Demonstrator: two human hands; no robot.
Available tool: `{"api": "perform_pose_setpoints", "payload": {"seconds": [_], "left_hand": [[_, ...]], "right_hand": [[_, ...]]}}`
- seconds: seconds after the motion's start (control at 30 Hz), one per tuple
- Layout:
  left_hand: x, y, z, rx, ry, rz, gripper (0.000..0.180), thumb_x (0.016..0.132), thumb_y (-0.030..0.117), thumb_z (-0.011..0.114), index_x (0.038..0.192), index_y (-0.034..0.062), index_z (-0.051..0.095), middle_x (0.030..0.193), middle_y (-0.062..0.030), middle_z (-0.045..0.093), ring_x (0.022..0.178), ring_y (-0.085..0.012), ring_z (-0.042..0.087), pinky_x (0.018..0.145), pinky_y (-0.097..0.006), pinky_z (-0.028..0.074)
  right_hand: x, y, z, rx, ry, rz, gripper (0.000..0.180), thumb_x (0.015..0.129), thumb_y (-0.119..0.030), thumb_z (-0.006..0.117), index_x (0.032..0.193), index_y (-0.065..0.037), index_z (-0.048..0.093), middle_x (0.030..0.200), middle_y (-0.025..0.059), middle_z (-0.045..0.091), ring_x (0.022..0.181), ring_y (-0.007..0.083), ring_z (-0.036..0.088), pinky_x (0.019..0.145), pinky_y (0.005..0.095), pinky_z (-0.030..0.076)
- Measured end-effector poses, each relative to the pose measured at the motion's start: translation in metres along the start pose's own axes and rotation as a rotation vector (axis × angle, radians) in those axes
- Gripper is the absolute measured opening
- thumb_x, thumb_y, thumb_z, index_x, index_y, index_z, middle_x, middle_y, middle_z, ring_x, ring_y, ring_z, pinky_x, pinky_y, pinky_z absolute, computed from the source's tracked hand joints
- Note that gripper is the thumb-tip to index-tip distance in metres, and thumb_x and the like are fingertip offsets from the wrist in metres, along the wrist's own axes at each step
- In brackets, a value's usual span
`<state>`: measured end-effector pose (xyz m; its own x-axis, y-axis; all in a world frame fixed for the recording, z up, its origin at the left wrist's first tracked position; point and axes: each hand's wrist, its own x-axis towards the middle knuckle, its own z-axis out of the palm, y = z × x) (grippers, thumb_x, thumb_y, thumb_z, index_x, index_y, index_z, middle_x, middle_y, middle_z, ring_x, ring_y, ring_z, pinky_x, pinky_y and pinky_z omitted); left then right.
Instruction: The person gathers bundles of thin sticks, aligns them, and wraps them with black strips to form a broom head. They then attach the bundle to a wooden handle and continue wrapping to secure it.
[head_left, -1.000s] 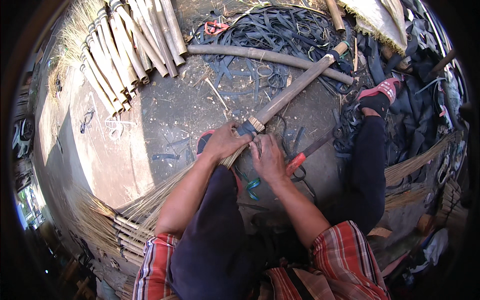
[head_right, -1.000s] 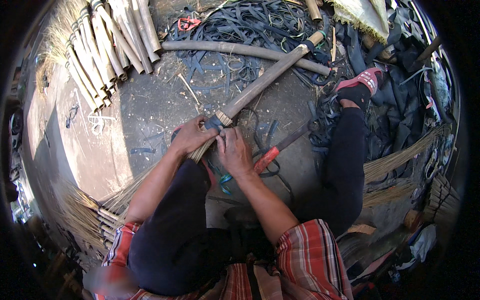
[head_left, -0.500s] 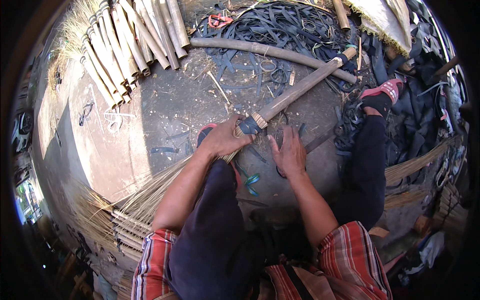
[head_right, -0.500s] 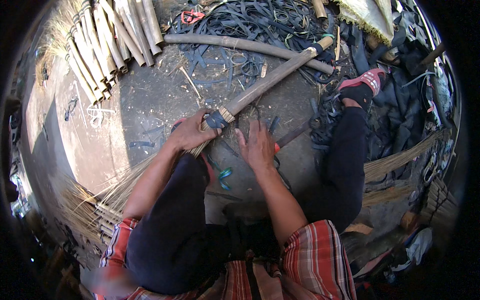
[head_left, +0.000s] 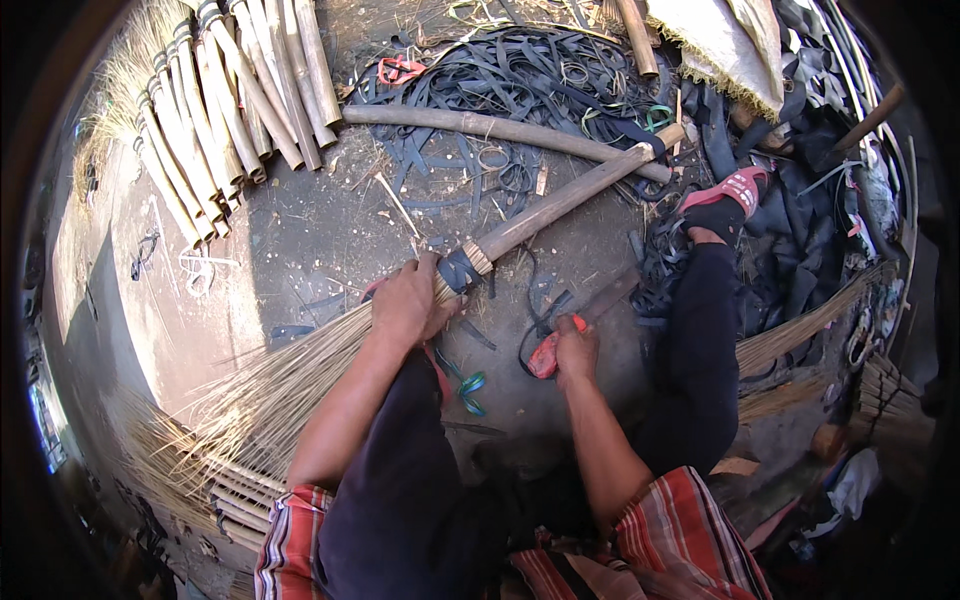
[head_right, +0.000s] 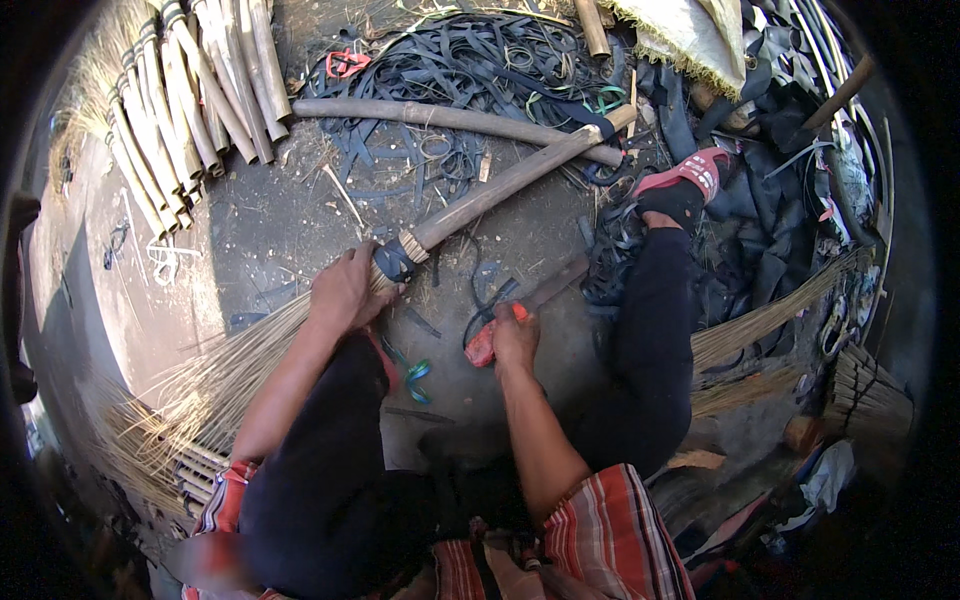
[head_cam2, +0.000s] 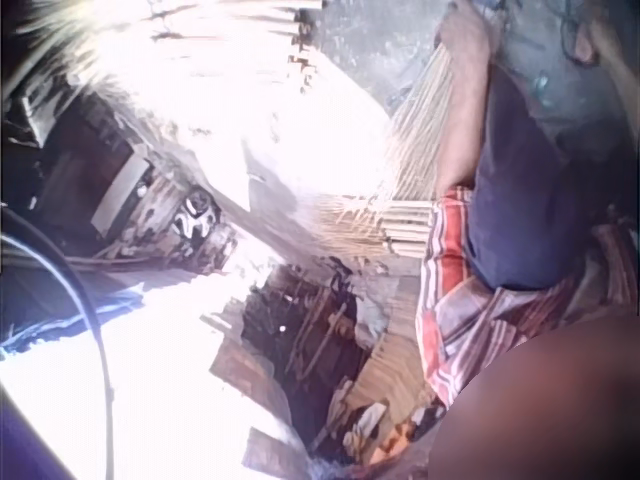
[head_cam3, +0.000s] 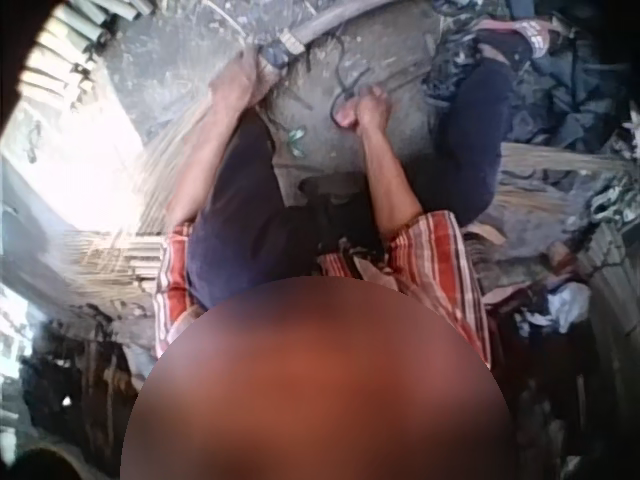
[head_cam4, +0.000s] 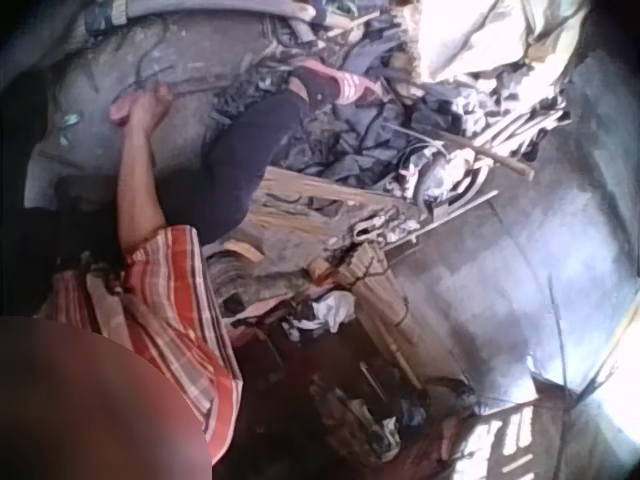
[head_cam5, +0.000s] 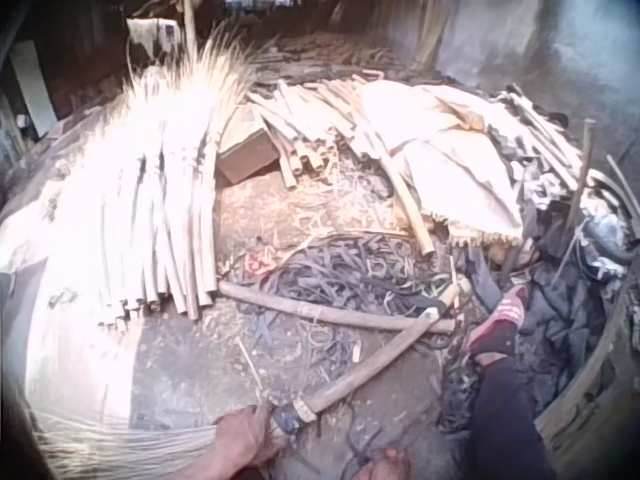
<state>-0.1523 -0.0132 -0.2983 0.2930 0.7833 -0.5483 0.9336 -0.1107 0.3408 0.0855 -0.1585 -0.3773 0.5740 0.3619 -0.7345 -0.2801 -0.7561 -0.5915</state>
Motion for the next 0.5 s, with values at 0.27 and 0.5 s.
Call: {"api": "perform_pose_setpoints", "payload": {"seconds": [0.27, 0.5], "left_hand": [[0.002, -0.007, 0.014, 0.054, 0.069, -0.018, 0.068, 0.081, 0.043, 0.086, 0.128, 0.0035, 0.057, 0.106, -0.0247, 0.073, 0.096, -0.0437, 0.074, 0.084, -0.051, 0.061], [0.008, -0.009, 0.015, 0.046, 0.011, -0.028, 0.064, 0.082, 0.040, 0.086, 0.122, -0.0001, 0.058, 0.114, -0.0273, 0.071, 0.103, -0.0444, 0.073, 0.089, -0.052, 0.061]], "right_hand": [[-0.025, -0.071, -0.011, -0.794, -0.240, -0.704, 0.025, 0.106, -0.026, 0.059, 0.109, -0.001, 0.058, 0.080, 0.0244, 0.068, 0.083, 0.0473, 0.070, 0.074, 0.0538, 0.053], [-0.027, -0.062, 0.002, -1.001, -0.458, -0.756, 0.024, 0.106, -0.024, 0.057, 0.114, -0.002, 0.055, 0.086, 0.0300, 0.069, 0.086, 0.0540, 0.067, 0.074, 0.0603, 0.051]]}}
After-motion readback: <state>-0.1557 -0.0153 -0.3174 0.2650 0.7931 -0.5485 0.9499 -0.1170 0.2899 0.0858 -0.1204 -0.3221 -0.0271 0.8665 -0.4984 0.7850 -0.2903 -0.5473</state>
